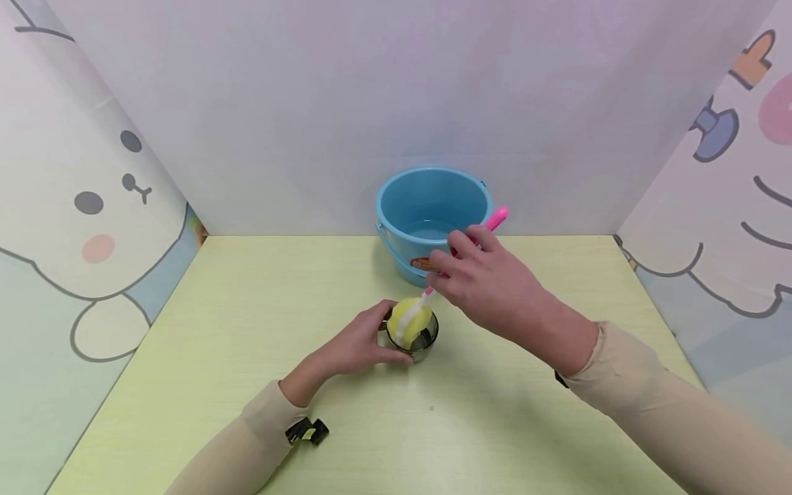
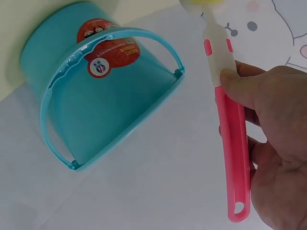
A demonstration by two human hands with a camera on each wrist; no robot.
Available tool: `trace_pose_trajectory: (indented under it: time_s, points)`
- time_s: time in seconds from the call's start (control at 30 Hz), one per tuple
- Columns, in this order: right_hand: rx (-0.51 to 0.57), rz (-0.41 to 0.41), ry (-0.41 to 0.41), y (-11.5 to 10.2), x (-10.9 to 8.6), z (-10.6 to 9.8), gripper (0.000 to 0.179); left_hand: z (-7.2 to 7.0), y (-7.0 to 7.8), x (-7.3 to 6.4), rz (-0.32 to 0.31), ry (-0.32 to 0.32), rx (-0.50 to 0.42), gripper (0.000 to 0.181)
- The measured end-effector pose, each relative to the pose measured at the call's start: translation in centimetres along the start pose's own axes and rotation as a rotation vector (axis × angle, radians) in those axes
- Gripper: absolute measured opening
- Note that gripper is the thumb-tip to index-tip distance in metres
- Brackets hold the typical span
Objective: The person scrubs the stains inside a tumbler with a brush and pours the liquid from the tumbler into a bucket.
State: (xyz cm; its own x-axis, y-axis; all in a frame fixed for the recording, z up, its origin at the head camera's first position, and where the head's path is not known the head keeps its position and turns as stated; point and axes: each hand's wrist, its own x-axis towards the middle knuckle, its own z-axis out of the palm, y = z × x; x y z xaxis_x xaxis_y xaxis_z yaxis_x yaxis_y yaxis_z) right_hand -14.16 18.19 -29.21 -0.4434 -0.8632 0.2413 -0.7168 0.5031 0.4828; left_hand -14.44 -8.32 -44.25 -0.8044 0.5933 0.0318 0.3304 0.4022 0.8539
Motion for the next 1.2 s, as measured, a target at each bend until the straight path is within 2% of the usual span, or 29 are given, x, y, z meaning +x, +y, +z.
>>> trace_pose_trajectory:
  time_s: [0.2, 0.5, 0.67, 0.8, 0.97, 1.2]
  points:
    - [-0.043, 0.016, 0.059, -0.2, 0.1, 0.3, 0.063, 0.0, 0.0, -0.1, 0.001, 0.003, -0.006, 0.082]
    - [-0.079, -0.010, 0.106, 0.0, -0.1, 0.1, 0.067, 0.0, 0.1, -0.1, -0.022, 0.000, -0.005, 0.085]
    - [-0.079, -0.034, 0.127, 0.2, -0.1, -0.2, 0.066, -0.1, 0.2, -0.1, -0.013, -0.004, -0.006, 0.083]
    - [-0.115, -0.059, 0.109, 0.4, 0.0, -0.8, 0.067, -0.1, 0.2, -0.1, -0.007, -0.004, -0.001, 0.083]
    - [-0.148, -0.077, 0.047, 0.7, -0.1, -1.6, 0.073, -0.1, 0.1, -0.1, -0.008, -0.008, 0.012, 0.086]
    - [-0.152, -0.101, -0.010, 1.1, -0.1, -2.2, 0.080, -0.1, 0.1, -0.1, -0.011, -0.009, 0.013, 0.086]
